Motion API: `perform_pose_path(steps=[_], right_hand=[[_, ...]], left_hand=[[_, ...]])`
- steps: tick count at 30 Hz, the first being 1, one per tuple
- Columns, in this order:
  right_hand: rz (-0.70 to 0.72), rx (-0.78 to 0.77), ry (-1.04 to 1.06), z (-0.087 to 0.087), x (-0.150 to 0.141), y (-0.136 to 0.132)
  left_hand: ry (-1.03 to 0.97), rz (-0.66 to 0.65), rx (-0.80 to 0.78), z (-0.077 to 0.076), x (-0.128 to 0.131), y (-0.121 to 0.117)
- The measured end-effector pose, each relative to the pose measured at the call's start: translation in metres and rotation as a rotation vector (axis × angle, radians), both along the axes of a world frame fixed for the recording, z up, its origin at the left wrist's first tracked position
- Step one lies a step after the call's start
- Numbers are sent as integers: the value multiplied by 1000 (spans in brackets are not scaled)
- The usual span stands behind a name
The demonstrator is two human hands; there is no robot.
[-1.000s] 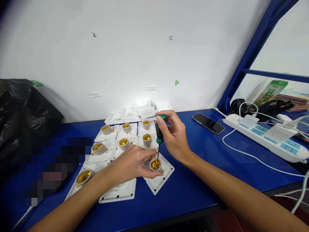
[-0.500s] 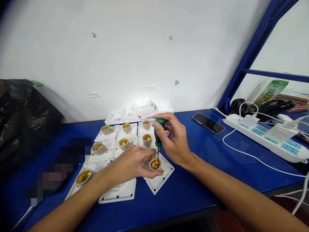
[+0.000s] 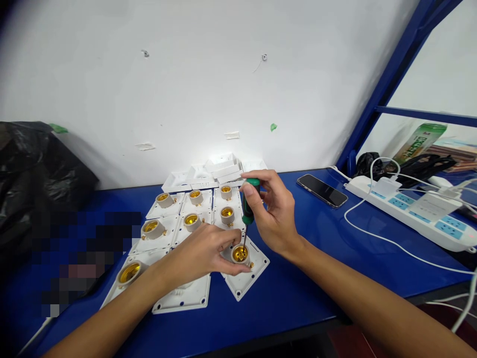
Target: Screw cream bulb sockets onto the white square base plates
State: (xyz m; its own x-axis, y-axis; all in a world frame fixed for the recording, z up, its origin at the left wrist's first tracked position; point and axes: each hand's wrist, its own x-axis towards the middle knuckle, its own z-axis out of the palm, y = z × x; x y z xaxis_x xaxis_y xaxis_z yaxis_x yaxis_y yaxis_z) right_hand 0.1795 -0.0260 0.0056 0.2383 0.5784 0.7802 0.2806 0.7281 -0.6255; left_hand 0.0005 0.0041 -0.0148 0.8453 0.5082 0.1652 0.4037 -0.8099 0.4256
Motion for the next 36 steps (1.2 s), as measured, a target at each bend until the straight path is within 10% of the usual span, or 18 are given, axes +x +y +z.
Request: perform_pose_path(steps=[36], right_hand=[[-114,-81,379,8,27,29]], left_hand=[[-557,212,-941,16,4,4]])
